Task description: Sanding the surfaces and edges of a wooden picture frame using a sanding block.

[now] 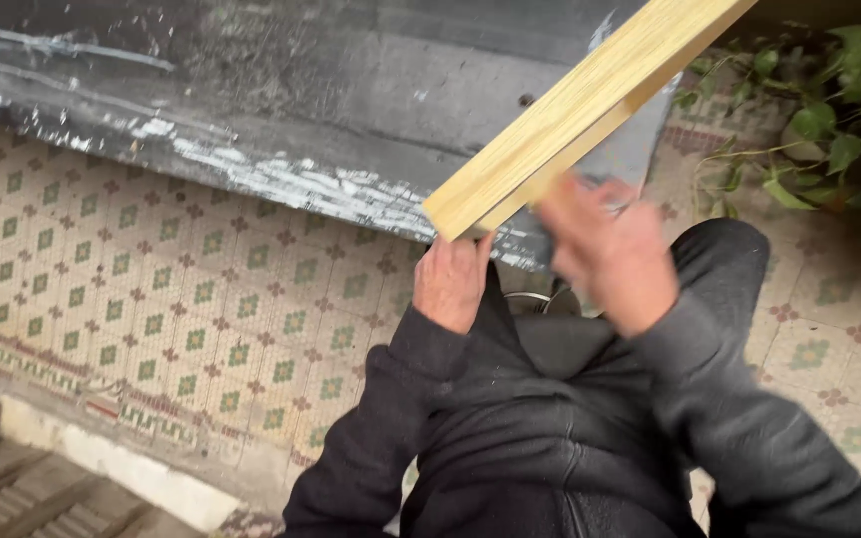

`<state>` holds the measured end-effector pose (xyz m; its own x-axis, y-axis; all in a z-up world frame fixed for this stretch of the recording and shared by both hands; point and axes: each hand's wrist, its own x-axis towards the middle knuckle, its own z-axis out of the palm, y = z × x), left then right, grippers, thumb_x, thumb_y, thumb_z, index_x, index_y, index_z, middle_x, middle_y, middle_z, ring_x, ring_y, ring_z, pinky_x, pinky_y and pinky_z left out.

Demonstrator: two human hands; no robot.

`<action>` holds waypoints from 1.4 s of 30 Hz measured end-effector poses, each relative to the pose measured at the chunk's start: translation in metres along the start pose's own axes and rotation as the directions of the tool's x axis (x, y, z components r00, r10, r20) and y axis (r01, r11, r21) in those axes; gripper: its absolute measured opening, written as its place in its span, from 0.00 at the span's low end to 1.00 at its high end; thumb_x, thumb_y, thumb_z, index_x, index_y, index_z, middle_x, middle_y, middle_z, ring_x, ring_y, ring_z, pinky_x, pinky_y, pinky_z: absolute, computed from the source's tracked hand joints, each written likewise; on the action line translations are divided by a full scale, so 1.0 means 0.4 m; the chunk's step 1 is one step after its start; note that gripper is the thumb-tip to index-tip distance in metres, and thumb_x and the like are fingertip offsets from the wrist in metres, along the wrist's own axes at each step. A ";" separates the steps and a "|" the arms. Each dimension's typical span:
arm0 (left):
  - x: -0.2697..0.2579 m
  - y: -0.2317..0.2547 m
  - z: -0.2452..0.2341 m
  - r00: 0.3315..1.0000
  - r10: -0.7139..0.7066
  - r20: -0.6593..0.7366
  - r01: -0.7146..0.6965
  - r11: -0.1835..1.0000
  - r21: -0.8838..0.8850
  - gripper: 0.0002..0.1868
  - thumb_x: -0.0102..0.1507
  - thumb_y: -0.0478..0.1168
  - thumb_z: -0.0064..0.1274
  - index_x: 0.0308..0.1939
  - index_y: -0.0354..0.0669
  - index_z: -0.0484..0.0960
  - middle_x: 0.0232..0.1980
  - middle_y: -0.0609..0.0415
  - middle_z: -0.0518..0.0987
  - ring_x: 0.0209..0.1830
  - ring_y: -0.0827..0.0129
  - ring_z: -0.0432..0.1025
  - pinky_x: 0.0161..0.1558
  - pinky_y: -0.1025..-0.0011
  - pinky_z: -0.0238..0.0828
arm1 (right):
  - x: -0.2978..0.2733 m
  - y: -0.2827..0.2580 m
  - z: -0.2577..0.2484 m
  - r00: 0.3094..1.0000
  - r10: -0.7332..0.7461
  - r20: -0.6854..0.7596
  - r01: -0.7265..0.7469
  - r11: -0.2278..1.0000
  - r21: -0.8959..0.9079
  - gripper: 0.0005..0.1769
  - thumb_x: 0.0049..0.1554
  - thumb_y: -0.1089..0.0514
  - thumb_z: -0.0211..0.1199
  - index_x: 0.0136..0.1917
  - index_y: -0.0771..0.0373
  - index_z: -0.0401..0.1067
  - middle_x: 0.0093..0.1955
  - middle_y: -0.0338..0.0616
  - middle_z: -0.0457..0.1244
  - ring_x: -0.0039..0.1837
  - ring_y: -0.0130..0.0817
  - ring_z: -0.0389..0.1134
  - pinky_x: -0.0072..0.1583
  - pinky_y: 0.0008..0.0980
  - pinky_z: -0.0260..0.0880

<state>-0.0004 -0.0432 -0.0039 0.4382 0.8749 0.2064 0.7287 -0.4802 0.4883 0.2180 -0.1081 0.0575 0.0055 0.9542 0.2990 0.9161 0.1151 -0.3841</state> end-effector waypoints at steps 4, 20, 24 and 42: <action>0.012 0.011 -0.029 0.999 -0.019 -0.044 0.015 0.997 -0.080 0.14 0.68 0.41 0.54 0.36 0.30 0.77 0.33 0.38 0.75 0.29 0.44 0.73 0.28 0.54 0.71 | -0.037 0.032 -0.012 0.981 -0.186 0.049 0.171 0.962 0.214 0.31 0.39 0.61 0.70 0.60 0.58 0.77 0.65 0.48 0.67 0.55 0.50 0.67 0.57 0.47 0.68; 0.012 0.007 -0.018 0.945 -0.183 0.273 0.150 0.979 0.135 0.20 0.73 0.48 0.52 0.33 0.37 0.79 0.34 0.40 0.79 0.35 0.48 0.77 0.36 0.58 0.74 | 0.029 0.076 0.002 1.000 -0.011 -0.017 0.010 1.000 -0.030 0.32 0.47 0.63 0.72 0.66 0.56 0.76 0.70 0.46 0.66 0.62 0.52 0.64 0.61 0.43 0.62; -0.009 0.009 -0.037 0.999 -0.005 -0.042 0.004 0.999 -0.037 0.11 0.69 0.40 0.55 0.44 0.32 0.80 0.38 0.40 0.80 0.33 0.45 0.75 0.34 0.56 0.72 | -0.002 0.129 0.032 0.996 -0.053 0.070 0.044 0.991 0.129 0.30 0.51 0.60 0.72 0.67 0.54 0.75 0.71 0.43 0.65 0.61 0.48 0.65 0.61 0.41 0.63; -0.008 0.026 -0.066 0.998 0.056 -0.032 -0.059 0.995 -0.083 0.09 0.67 0.34 0.56 0.49 0.33 0.80 0.46 0.41 0.81 0.44 0.46 0.76 0.46 0.57 0.73 | 0.007 0.132 0.021 1.000 -0.007 -0.001 0.007 0.998 0.061 0.24 0.54 0.61 0.70 0.64 0.54 0.77 0.70 0.36 0.66 0.63 0.42 0.65 0.62 0.40 0.63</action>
<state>-0.0081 -0.0495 0.0230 0.4617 0.8479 0.2605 0.6552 -0.5239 0.5443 0.2630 -0.0971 0.0307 0.0000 0.9531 0.3028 0.8899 0.1381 -0.4347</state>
